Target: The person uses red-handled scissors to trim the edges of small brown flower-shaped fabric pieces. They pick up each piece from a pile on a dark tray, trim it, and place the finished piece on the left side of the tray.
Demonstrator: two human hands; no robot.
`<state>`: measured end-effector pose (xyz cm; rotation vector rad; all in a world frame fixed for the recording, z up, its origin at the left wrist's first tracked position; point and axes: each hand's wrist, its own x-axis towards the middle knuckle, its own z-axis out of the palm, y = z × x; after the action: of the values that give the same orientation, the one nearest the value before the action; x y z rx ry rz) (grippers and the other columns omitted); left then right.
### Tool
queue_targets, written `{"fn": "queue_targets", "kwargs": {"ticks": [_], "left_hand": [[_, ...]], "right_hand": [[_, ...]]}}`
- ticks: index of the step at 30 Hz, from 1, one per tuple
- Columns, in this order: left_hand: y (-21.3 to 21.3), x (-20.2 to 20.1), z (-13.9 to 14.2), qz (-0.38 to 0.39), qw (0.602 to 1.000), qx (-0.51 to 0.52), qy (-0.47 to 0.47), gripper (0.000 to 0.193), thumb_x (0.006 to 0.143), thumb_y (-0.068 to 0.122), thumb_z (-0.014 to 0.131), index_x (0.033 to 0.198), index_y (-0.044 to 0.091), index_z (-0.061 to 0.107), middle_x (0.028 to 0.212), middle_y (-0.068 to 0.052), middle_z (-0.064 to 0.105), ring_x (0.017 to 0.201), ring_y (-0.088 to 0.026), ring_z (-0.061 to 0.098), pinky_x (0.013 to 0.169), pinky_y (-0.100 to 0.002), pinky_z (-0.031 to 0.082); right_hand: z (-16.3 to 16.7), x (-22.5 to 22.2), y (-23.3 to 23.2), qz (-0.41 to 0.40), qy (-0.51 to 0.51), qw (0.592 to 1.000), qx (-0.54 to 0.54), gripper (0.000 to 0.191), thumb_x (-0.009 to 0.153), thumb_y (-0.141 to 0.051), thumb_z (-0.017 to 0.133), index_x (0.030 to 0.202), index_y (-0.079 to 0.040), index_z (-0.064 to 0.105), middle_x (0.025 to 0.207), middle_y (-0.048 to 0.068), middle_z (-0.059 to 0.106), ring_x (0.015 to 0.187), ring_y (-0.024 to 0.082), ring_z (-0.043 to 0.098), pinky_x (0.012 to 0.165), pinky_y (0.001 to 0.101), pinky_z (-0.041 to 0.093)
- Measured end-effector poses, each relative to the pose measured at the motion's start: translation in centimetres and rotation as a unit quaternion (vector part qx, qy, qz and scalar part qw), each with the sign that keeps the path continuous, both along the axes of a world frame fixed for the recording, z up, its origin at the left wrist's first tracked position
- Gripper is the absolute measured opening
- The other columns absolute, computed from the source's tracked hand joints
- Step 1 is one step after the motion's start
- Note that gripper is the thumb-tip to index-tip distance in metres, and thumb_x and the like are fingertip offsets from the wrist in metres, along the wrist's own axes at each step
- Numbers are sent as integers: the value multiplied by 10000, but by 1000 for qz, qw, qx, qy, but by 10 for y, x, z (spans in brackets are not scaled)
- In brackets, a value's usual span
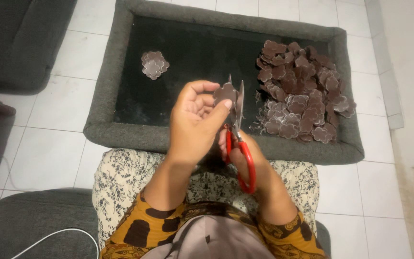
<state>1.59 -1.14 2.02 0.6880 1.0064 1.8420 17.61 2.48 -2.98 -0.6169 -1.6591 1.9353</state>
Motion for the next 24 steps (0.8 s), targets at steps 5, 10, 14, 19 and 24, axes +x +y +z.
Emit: {"fn": "queue_targets", "kwargs": {"ticks": [5, 10, 14, 19, 24], "left_hand": [[2, 4, 4, 8, 1000, 8, -1, 367, 940, -16, 671, 1256, -47, 487, 905, -127, 652, 525, -80, 570, 415, -227, 451], [3, 6, 2, 16, 1000, 16, -9, 370, 939, -24, 673, 1258, -52, 487, 908, -121, 644, 547, -67, 567, 425, -216, 450], [4, 7, 0, 24, 999, 21, -9, 371, 936, -32, 671, 1256, -56, 485, 906, -121, 641, 543, -65, 562, 425, -215, 447], [4, 8, 1, 25, 999, 30, -7, 366, 940, -36, 664, 1254, -54, 478, 908, -116, 637, 529, -60, 547, 423, -213, 442], [4, 10, 2, 29, 999, 28, -7, 368, 937, -41, 665, 1253, -53, 477, 898, -117, 633, 522, -59, 545, 423, -212, 442]], "right_hand": [[1, -7, -2, -28, -13, 999, -32, 289, 918, -190, 478, 1119, -7, 577, 935, 60, 561, 875, 171, 526, 801, 307, 456], [-4, -3, -1, 4, 53, 999, -4, 285, 950, -203, 450, 1151, -35, 561, 989, 38, 542, 911, 147, 516, 829, 293, 455], [-13, -6, 3, -19, 5, 999, -35, 324, 853, -116, 416, 1119, 6, 556, 964, 81, 552, 886, 182, 524, 825, 318, 465], [-14, -1, 7, -2, 14, 1000, -8, 360, 830, -125, 450, 1150, 6, 553, 1006, 66, 550, 923, 167, 518, 853, 305, 470], [-11, 0, 9, -3, -5, 1000, 19, 369, 821, -143, 496, 1157, -1, 547, 997, 62, 537, 911, 163, 511, 835, 306, 477]]}}
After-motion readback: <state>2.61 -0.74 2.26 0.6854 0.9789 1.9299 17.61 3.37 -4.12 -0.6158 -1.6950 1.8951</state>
